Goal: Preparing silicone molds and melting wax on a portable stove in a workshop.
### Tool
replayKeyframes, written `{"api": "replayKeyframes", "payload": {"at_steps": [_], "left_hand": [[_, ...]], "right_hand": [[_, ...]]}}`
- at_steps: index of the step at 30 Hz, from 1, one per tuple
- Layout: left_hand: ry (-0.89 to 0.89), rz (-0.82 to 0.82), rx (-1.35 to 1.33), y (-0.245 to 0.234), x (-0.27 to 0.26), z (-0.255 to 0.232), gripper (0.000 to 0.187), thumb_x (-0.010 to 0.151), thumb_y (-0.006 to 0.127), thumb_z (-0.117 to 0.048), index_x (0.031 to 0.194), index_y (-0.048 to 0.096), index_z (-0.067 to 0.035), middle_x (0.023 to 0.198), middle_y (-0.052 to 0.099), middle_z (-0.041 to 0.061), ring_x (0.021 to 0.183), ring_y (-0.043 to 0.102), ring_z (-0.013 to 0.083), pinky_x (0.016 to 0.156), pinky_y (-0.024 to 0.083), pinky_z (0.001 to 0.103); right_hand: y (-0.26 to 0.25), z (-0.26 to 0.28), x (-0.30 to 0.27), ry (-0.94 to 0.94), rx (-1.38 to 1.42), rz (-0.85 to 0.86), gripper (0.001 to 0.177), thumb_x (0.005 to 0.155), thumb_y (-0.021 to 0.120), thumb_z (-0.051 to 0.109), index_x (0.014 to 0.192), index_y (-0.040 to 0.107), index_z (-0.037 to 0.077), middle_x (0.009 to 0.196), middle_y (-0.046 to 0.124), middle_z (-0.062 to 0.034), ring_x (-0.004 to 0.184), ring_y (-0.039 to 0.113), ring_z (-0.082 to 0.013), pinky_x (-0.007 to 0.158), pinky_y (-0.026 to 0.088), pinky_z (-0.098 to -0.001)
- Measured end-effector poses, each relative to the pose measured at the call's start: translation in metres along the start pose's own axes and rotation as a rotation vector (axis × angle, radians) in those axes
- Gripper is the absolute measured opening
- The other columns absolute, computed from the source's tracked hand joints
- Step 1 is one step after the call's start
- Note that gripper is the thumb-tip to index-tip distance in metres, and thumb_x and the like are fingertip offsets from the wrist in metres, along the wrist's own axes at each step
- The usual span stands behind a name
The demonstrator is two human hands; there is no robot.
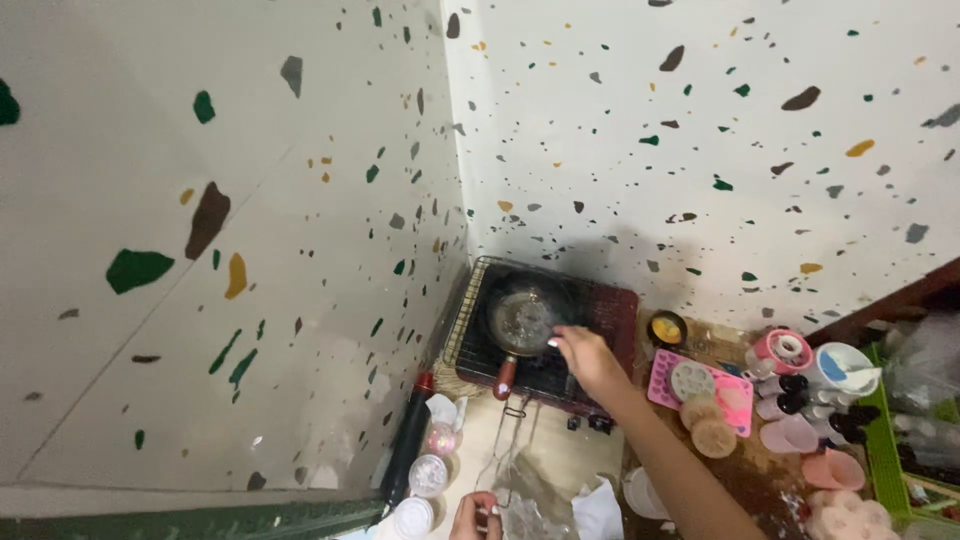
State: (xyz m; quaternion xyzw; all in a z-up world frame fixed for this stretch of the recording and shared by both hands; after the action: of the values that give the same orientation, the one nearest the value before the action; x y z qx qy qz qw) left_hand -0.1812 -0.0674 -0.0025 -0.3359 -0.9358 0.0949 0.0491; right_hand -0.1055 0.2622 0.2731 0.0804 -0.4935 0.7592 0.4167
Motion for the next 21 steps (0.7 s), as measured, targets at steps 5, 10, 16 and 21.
{"api": "replayKeyframes", "payload": {"at_steps": [5,10,16,21], "left_hand": [[-0.010,-0.067,0.006,-0.005,0.007,0.034,0.024,0.065,0.061,0.007,0.081,0.066,-0.010,0.071,0.069,0.003,0.042,0.058,0.0105,0.042,0.048,0.026],[-0.009,-0.084,0.012,-0.014,0.009,0.035,0.027,0.063,0.057,0.008,0.081,0.066,-0.010,0.071,0.071,0.002,0.039,0.058,0.0089,0.040,0.049,0.026],[0.016,-0.039,0.044,-0.011,0.014,0.037,0.024,0.065,0.058,0.007,0.081,0.066,-0.010,0.068,0.068,0.003,0.038,0.054,0.0092,0.040,0.044,0.027],[0.075,-0.066,0.064,-0.016,0.001,0.010,0.020,0.071,0.065,0.003,0.083,0.064,-0.013,0.068,0.066,0.000,0.041,0.058,0.0081,0.043,0.049,0.024]], "right_hand": [[0.018,0.001,0.013,0.137,-0.073,0.128,0.023,0.094,0.060,0.009,0.113,0.067,-0.003,0.104,0.070,-0.0246,0.096,0.068,-0.0440,0.082,0.055,-0.0472],[0.018,0.002,0.011,0.261,-0.093,0.040,0.021,0.099,0.058,0.010,0.112,0.068,-0.003,0.107,0.070,-0.0257,0.097,0.068,-0.0437,0.085,0.055,-0.0470],[0.010,0.012,0.010,0.531,0.058,0.177,0.027,0.102,0.052,0.014,0.121,0.068,0.003,0.101,0.073,-0.0221,0.088,0.073,-0.0361,0.083,0.058,-0.0419],[0.017,-0.013,-0.009,0.283,-0.029,0.036,0.028,0.101,0.056,0.013,0.122,0.066,-0.002,0.113,0.071,-0.0230,0.101,0.070,-0.0378,0.086,0.057,-0.0413]]}}
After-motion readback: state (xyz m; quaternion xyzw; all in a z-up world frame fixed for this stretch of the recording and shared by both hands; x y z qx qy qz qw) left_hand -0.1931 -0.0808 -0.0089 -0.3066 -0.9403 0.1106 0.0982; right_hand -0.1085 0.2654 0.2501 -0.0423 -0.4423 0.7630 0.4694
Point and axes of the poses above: each hand's wrist, its own x-axis towards the middle knuckle, its own y-axis out of the palm, z = x × y, the point moved 3 cm from there along x, towards the middle knuckle
